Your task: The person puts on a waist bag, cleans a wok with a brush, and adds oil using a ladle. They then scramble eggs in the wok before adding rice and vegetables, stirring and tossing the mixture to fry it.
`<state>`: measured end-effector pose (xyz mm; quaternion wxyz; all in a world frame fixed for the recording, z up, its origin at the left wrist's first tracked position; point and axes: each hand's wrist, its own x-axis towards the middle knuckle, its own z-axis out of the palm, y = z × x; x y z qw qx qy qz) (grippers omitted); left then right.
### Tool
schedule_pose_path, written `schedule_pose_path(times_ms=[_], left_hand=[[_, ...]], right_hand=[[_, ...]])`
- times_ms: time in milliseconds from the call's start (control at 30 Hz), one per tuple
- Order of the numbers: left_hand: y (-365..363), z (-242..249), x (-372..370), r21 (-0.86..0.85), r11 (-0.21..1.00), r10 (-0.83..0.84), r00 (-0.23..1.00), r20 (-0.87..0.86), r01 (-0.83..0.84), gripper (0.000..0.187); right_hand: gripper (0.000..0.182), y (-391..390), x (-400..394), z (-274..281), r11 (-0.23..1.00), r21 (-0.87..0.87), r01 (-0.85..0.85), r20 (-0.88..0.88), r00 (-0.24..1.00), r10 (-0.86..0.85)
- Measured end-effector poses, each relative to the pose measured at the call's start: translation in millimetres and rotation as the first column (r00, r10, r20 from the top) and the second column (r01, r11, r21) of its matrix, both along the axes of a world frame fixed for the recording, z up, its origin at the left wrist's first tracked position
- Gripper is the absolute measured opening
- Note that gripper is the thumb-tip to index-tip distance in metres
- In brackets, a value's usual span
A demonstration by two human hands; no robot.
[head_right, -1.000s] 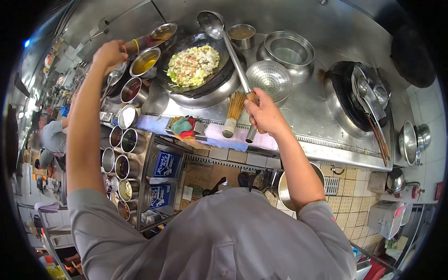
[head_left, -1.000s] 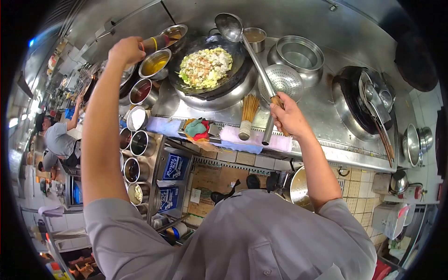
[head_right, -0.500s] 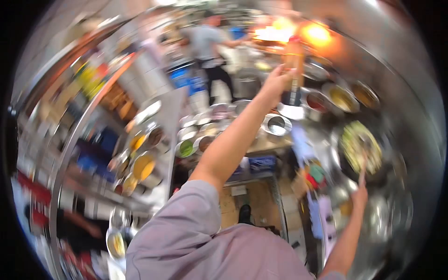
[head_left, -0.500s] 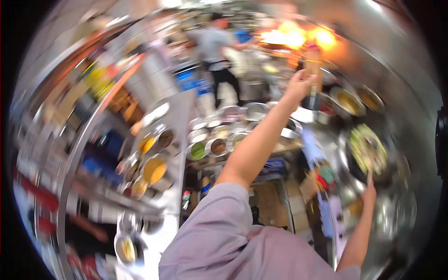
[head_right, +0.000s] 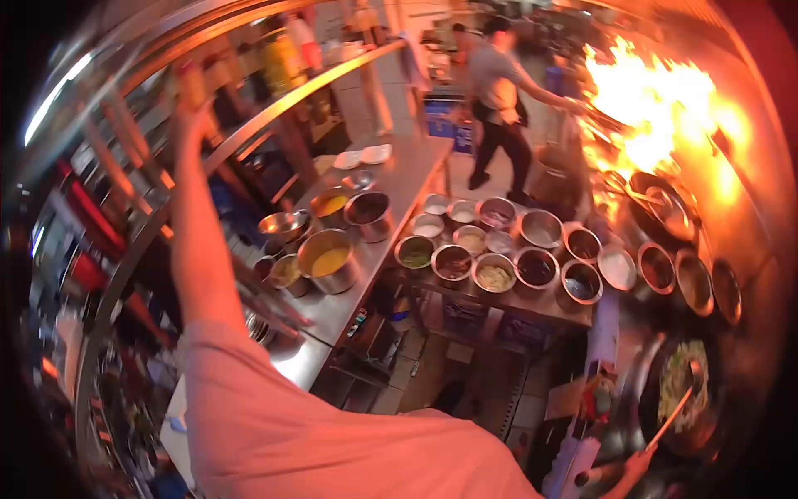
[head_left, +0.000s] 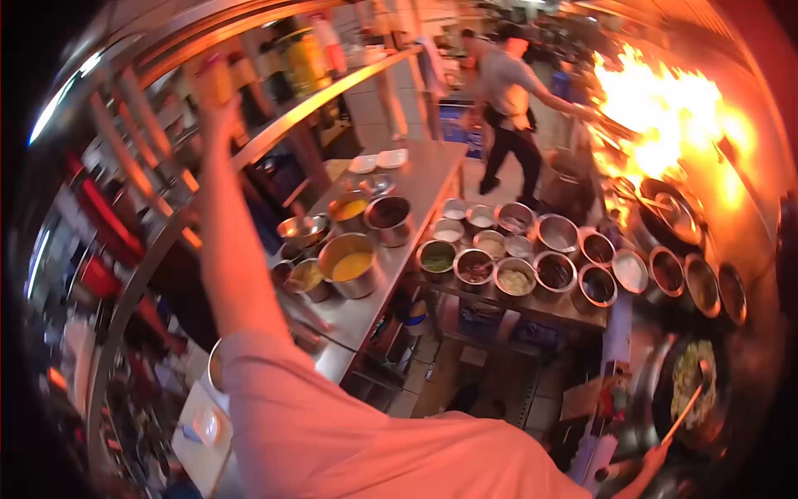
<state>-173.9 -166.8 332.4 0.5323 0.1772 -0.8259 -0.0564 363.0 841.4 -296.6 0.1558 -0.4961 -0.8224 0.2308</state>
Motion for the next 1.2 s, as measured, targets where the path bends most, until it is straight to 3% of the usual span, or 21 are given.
schedule_pose_path(times_ms=[33, 100, 133, 167, 267, 333, 367, 467, 500, 533, 567, 600, 633, 667, 700, 767, 800, 867, 900, 1000, 1200], left_hand=[[-64.3, -15.3, -38.4, -0.123, 0.984, -0.161, 0.948, -0.275, 0.132, 0.048], [-105.6, -17.6, -41.9, -0.133, 0.986, -0.110, 0.991, -0.076, 0.099, 0.054], [-156.9, -23.8, -66.6, -0.449, 0.892, -0.039, 0.985, -0.166, -0.040, 0.058], [-157.2, -23.2, -58.5, 0.020, 0.998, -0.063, 0.997, -0.035, 0.063, 0.072], [-143.1, -32.4, -64.0, 0.136, 0.944, 0.305, 0.952, -0.028, -0.299, 0.096], [-44.6, -41.4, -28.5, -0.043, 0.868, 0.478, 0.855, -0.199, -0.495, 0.088], [3.3, -48.5, -13.3, -0.224, 0.822, 0.432, 0.829, -0.354, -0.524, 0.082], [121.7, -105.1, -13.8, -0.579, 0.812, -0.312, 0.892, -0.326, 0.072, 0.044], [171.2, -154.5, -27.5, -0.561, 0.756, -0.518, 0.831, -0.201, 0.336, 0.032], [230.6, -210.5, -24.5, 0.054, 0.581, -0.813, 0.582, -0.017, 0.812, 0.028], [287.1, -260.4, -11.0, 0.161, 0.623, -0.772, 0.570, 0.280, 0.765, 0.027], [341.6, -321.8, -3.8, 0.526, 0.431, -0.901, 0.324, 0.288, 0.733, 0.025], [380.1, -410.2, -23.4, 0.537, 0.116, -0.978, 0.003, 0.208, 0.836, 0.020], [439.0, -447.6, 13.7, 0.737, 0.007, -0.974, -0.163, 0.158, 0.675, 0.019], [491.8, -470.6, 59.0, 0.511, -0.020, -0.944, -0.185, 0.273, 0.859, 0.025], [576.4, -478.6, 143.6, 0.824, -0.027, -0.783, -0.525, 0.335, 0.567, 0.042], [616.9, -515.2, 153.2, 0.631, -0.327, -0.681, -0.638, 0.359, 0.704, 0.050], [691.3, -488.6, 200.1, 0.635, -0.361, -0.514, -0.713, 0.476, 0.683, 0.051], [731.5, -498.4, 205.8, 0.416, -0.582, -0.561, -0.715, 0.417, 0.699, 0.051], [825.1, -467.4, 226.0, 0.189, -0.640, -0.615, -0.644, 0.455, 0.745, 0.043], [908.1, -478.5, 212.0, 0.377, -0.752, -0.161, -0.705, 0.690, 0.541, 0.026]], right_hand=[[0.069, -38.9, -8.9, 42.3, 1.000, -0.003, -0.020, 0.060, 0.998, 0.020], [0.066, -45.2, -3.7, 40.0, 0.998, 0.064, -0.007, 0.024, 1.000, 0.005], [0.065, -62.6, -10.4, 60.6, 0.997, 0.036, 0.063, 0.062, 0.996, -0.065], [0.063, -69.5, -8.7, 65.1, 0.995, 0.075, 0.064, 0.004, 0.998, -0.065], [0.058, -115.0, -18.8, 123.4, 0.982, 0.059, 0.181, -0.013, 0.984, -0.180], [0.047, -161.8, -11.8, 173.6, 0.849, -0.485, 0.208, -0.363, 0.835, -0.413], [0.034, -160.0, -0.9, 154.0, 0.844, -0.533, 0.061, -0.582, 0.698, -0.418], [0.024, -183.8, 5.8, 164.9, 0.655, -0.723, -0.221, -0.689, 0.300, -0.659], [0.028, -194.5, 2.4, 178.8, 0.686, -0.724, -0.074, -0.639, 0.445, -0.627], [0.032, -174.0, 12.0, 136.9, 0.842, -0.533, 0.083, -0.620, 0.638, -0.456], [0.034, -160.3, 26.9, 106.4, 0.940, -0.296, 0.170, -0.633, 0.702, -0.326], [0.034, -178.2, 27.7, 148.7, 0.846, -0.500, 0.183, -0.558, 0.679, -0.477], [0.034, -194.9, 25.8, 184.6, 0.772, -0.618, 0.148, -0.549, 0.622, -0.558], [0.033, -196.5, 29.4, 185.9, 0.777, -0.601, 0.185, -0.517, 0.652, -0.555], [0.033, -202.5, 23.7, 197.6, 0.775, -0.580, 0.251, -0.488, 0.655, -0.577], [0.039, -202.6, 23.0, 207.2, 0.754, -0.586, 0.296, -0.475, 0.629, -0.616], [0.043, -202.3, 22.0, 210.4, 0.745, -0.580, 0.330, -0.445, 0.638, -0.629], [0.050, -199.8, 21.6, 211.6, 0.738, -0.557, 0.381, -0.394, 0.661, -0.639], [0.050, -195.6, 18.3, 212.1, 0.730, -0.556, 0.398, -0.394, 0.647, -0.653], [0.047, -173.1, -0.8, 213.1, 0.720, -0.449, 0.530, -0.301, 0.669, -0.680], [0.022, -67.8, -117.0, 162.5, 0.747, -0.555, 0.366, -0.441, 0.632, -0.638]])
